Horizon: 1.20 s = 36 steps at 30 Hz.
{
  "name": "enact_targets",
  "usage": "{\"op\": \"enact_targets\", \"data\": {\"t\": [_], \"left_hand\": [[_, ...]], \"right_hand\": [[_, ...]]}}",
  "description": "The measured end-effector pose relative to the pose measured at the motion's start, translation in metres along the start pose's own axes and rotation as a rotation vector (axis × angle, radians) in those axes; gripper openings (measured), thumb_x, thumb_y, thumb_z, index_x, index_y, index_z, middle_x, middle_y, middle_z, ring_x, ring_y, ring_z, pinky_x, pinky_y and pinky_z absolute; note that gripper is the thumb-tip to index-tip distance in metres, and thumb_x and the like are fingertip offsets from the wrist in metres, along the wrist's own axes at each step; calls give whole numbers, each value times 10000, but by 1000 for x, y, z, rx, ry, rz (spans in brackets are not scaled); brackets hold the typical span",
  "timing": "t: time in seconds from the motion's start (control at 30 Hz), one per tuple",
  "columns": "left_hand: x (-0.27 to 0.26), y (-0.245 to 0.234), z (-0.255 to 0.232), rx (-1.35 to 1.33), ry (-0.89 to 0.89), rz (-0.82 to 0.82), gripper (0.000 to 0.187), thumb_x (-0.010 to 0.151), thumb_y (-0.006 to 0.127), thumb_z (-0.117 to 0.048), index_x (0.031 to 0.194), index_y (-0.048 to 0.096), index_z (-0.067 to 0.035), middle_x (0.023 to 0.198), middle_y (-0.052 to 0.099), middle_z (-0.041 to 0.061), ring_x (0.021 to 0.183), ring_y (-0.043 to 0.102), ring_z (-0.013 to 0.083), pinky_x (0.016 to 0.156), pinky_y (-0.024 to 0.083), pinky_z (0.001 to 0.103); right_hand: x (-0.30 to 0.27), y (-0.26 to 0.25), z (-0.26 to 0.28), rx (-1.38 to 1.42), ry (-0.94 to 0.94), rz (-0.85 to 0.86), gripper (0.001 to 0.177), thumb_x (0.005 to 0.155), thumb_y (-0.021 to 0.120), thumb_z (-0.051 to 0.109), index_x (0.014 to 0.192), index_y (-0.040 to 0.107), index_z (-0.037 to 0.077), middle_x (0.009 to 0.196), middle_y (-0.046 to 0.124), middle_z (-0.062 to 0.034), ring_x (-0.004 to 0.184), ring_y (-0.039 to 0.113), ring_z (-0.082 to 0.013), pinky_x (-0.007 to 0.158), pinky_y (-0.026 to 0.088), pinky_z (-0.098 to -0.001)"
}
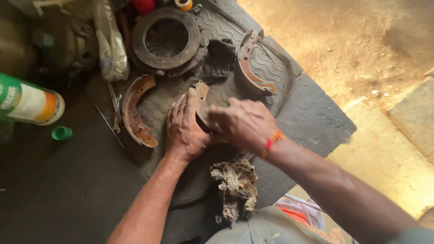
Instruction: The person wipes a brake shoe with a cloth and scrapes its surface using a metal tool.
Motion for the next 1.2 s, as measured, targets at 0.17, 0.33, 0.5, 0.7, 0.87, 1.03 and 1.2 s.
{"op": "enact_targets", "data": {"t": [0.17, 0.33, 0.5, 0.7, 0.87, 1.03, 1.2], "left_hand": [[18, -2, 7, -78, -9, 51, 1414, 487, 894, -715, 1529, 346, 68, 1517, 470, 297, 1428, 420, 436, 1190, 318, 509], [10, -2, 13, -107, 25, 14, 1434, 513, 932, -681, 1548, 302, 86, 1530, 451, 296, 1428, 422, 440, 1196, 318, 527], [18, -7, 8, -103, 35, 30, 1421, 505, 934, -679, 1555, 317, 52, 1549, 448, 270, 1444, 413, 439, 1195, 321, 524], [15, -7, 15, -137, 3, 12, 1386, 526, 959, -663, 1526, 337, 67, 1536, 454, 269, 1427, 424, 429, 1193, 320, 515], [14, -9, 13, -153, 12, -42, 1362, 493, 945, -657, 1529, 387, 29, 1529, 486, 244, 1427, 449, 408, 1187, 359, 489], [15, -9, 13, -153, -10, -58, 1329, 475, 957, -650, 1483, 411, 21, 1486, 508, 236, 1394, 468, 405, 1177, 358, 501], [18, -10, 12, -155, -38, -42, 1276, 477, 963, -619, 1466, 456, 8, 1467, 539, 219, 1382, 480, 400, 1164, 365, 493]], "right_hand": [[24, 4, -10, -58, 24, 20, 324, 833, 728, 456, 1083, 702, 250, 874, 660, -160, 781, 695, -372, 647, 538, -491], [11, 14, -8, -82, -25, -3, 220, 914, 654, 319, 1116, 734, 285, 858, 681, -162, 748, 706, -368, 598, 542, -495], [50, -2, -6, -111, -18, 8, 183, 931, 643, 375, 1008, 751, 249, 855, 727, -129, 756, 718, -349, 634, 557, -468], [28, 1, -1, -122, -93, -14, 200, 903, 647, 334, 1049, 768, 270, 826, 713, -138, 698, 715, -340, 568, 549, -466], [51, -11, -6, -140, -118, -190, 231, 913, 630, 277, 1101, 764, 261, 848, 720, -112, 723, 713, -340, 604, 552, -457], [34, -3, 0, -176, -89, 57, 275, 912, 612, 280, 1130, 774, 324, 849, 687, -116, 710, 716, -319, 589, 557, -454], [54, -9, -12, -165, -78, -135, 300, 875, 617, 252, 1135, 766, 261, 844, 707, -146, 747, 714, -349, 611, 562, -459]]}}
Point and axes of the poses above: each hand's wrist, its own x-axis towards the middle knuckle, its own y-axis out of the palm, z = x × y, the point moved 6 cm from there along x, towards the middle knuckle
